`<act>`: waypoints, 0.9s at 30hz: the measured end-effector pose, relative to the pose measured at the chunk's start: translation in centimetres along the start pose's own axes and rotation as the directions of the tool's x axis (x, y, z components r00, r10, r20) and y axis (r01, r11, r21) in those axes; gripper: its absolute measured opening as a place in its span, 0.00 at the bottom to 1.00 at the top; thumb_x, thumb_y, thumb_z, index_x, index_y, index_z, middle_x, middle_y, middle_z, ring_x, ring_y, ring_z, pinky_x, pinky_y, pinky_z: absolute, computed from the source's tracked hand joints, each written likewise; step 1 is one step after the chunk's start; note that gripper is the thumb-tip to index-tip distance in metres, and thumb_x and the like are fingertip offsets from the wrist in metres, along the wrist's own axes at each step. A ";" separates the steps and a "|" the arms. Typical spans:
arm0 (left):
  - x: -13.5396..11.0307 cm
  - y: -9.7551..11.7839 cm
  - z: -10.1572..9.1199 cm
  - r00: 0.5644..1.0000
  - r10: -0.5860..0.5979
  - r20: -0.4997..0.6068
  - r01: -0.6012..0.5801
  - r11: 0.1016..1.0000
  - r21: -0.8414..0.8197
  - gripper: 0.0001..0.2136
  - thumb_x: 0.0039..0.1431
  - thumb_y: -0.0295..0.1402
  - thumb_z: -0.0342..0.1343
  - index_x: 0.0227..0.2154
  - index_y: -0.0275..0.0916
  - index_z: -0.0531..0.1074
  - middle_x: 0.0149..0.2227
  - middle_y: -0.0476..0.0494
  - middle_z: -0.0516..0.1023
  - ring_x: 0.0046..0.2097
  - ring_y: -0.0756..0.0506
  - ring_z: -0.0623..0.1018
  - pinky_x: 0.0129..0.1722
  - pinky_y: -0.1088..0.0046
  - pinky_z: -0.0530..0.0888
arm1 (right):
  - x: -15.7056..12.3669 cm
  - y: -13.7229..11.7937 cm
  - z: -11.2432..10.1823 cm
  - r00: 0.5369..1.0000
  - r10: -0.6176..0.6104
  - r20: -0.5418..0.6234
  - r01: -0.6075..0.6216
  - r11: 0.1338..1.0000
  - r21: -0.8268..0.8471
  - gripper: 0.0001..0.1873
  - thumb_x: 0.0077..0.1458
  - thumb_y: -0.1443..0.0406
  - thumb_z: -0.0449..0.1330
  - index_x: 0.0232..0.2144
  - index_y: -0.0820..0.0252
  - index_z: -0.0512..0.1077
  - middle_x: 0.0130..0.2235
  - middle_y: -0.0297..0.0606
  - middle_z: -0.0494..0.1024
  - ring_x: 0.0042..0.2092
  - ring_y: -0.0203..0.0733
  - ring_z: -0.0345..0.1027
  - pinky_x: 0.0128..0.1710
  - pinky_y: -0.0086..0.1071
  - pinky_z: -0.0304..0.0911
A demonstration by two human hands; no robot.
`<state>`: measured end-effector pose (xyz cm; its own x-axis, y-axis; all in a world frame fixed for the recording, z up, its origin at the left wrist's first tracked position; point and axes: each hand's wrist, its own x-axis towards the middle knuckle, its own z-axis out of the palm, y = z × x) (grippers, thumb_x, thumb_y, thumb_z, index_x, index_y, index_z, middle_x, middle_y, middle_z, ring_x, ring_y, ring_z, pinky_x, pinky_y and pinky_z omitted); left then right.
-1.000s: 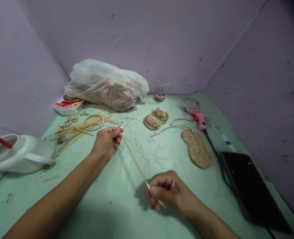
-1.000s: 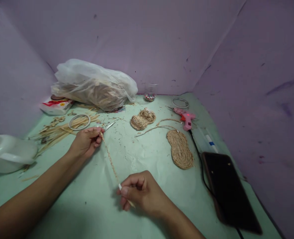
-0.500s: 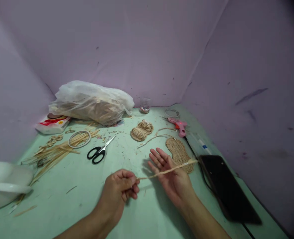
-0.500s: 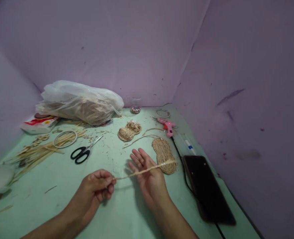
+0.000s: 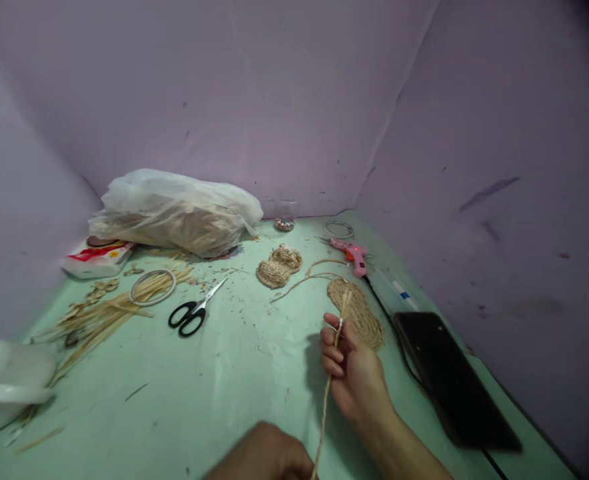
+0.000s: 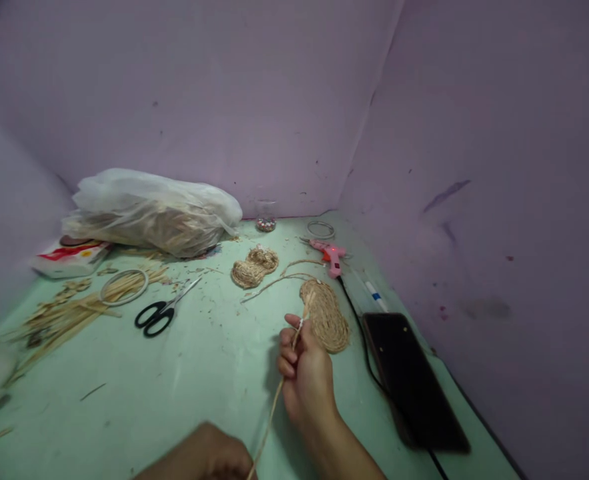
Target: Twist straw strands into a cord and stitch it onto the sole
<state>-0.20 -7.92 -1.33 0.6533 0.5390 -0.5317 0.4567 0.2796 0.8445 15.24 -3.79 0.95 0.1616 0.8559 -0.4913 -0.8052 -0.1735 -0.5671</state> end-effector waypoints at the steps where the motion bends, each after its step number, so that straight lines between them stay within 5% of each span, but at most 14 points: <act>1: -0.7 0.9 -1.6 0.969 0.079 -0.235 -0.046 0.989 0.143 0.06 0.43 0.35 0.54 0.20 0.40 0.73 0.16 0.49 0.68 0.19 0.50 0.65 0.20 0.75 0.59 | 0.0 0.2 0.0 1.000 0.014 0.026 -0.013 0.999 -0.042 0.08 0.46 0.62 0.58 0.28 0.62 0.68 0.19 0.27 0.61 0.16 0.23 0.43 0.11 0.16 0.39; 3: -2.2 2.8 -5.4 0.740 0.283 -0.610 0.014 0.900 0.435 0.08 0.47 0.34 0.50 0.27 0.40 0.74 0.23 0.44 0.73 0.25 0.46 0.70 0.27 0.72 0.62 | -0.1 0.7 -0.1 0.994 0.062 0.085 -0.049 0.988 -0.148 0.09 0.45 0.62 0.60 0.29 0.63 0.69 0.20 0.28 0.61 0.17 0.23 0.41 0.12 0.17 0.37; 4: -2.7 3.5 -7.3 0.623 0.337 -0.706 0.157 0.830 0.535 0.10 0.48 0.33 0.48 0.31 0.39 0.73 0.28 0.40 0.75 0.29 0.43 0.71 0.29 0.70 0.63 | -0.2 1.0 -0.1 0.988 0.102 0.114 -0.077 0.976 -0.204 0.10 0.45 0.62 0.60 0.29 0.64 0.69 0.20 0.27 0.60 0.17 0.22 0.40 0.12 0.17 0.36; 6: -3.3 4.1 -10.8 0.525 0.354 -0.774 0.467 0.640 0.610 0.11 0.49 0.30 0.46 0.33 0.36 0.71 0.33 0.33 0.73 0.33 0.38 0.71 0.29 0.67 0.61 | -0.3 1.5 -0.1 0.972 0.178 0.156 -0.128 0.950 -0.284 0.10 0.45 0.62 0.60 0.29 0.65 0.70 0.19 0.26 0.59 0.17 0.22 0.38 0.13 0.18 0.35; 7: -3.4 4.0 -12.1 0.522 0.334 -0.785 0.555 0.565 0.610 0.10 0.47 0.30 0.46 0.31 0.35 0.70 0.31 0.32 0.72 0.32 0.37 0.71 0.27 0.67 0.61 | -0.3 1.8 -0.1 0.964 0.205 0.170 -0.146 0.940 -0.309 0.11 0.45 0.62 0.60 0.29 0.65 0.70 0.19 0.26 0.58 0.17 0.22 0.37 0.13 0.18 0.34; 10: -2.9 2.6 -14.2 0.603 0.242 -0.760 0.623 0.453 0.638 0.09 0.45 0.28 0.47 0.30 0.36 0.69 0.30 0.33 0.72 0.32 0.37 0.71 0.25 0.69 0.59 | -0.4 2.3 0.0 0.955 0.230 0.186 -0.155 0.925 -0.347 0.11 0.45 0.61 0.60 0.28 0.65 0.70 0.19 0.26 0.58 0.17 0.23 0.37 0.13 0.19 0.33; 15: -2.5 1.4 -15.3 0.674 0.217 -0.706 0.593 0.412 0.692 0.11 0.45 0.28 0.46 0.33 0.38 0.68 0.32 0.34 0.73 0.35 0.38 0.72 0.25 0.71 0.59 | -0.1 2.5 -0.2 0.960 0.216 0.177 -0.131 0.909 -0.395 0.12 0.46 0.60 0.59 0.28 0.65 0.70 0.19 0.26 0.58 0.17 0.23 0.37 0.14 0.21 0.31; 22: -2.1 2.0 -15.8 0.646 0.189 -0.740 0.672 0.320 0.668 0.14 0.41 0.25 0.46 0.34 0.37 0.69 0.31 0.35 0.74 0.34 0.36 0.72 0.24 0.69 0.60 | 0.3 2.5 -0.5 0.963 0.189 0.192 -0.098 0.910 -0.404 0.13 0.47 0.59 0.58 0.29 0.66 0.69 0.19 0.26 0.58 0.17 0.23 0.37 0.14 0.22 0.31; 25: -2.3 2.2 -15.5 0.660 0.170 -0.732 0.632 0.401 0.663 0.16 0.41 0.27 0.46 0.36 0.40 0.69 0.29 0.38 0.74 0.32 0.37 0.72 0.24 0.69 0.60 | 0.4 2.5 -0.6 0.967 0.171 0.189 -0.080 0.908 -0.412 0.13 0.47 0.59 0.58 0.29 0.66 0.70 0.20 0.26 0.58 0.17 0.23 0.37 0.14 0.22 0.31; 27: -2.4 2.5 -15.3 0.667 0.194 -0.719 0.523 0.566 0.637 0.19 0.42 0.28 0.47 0.40 0.42 0.68 0.29 0.42 0.74 0.32 0.40 0.72 0.27 0.69 0.62 | 0.5 2.4 -0.5 0.969 0.169 0.183 -0.079 0.906 -0.415 0.13 0.47 0.59 0.58 0.29 0.65 0.70 0.20 0.26 0.58 0.17 0.23 0.37 0.14 0.22 0.32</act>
<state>-9.93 3.65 3.00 0.0898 0.9853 -0.1454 0.9850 -0.0662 0.1597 13.67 -4.09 -1.02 -0.0833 0.8888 -0.4507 -0.5057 -0.4275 -0.7494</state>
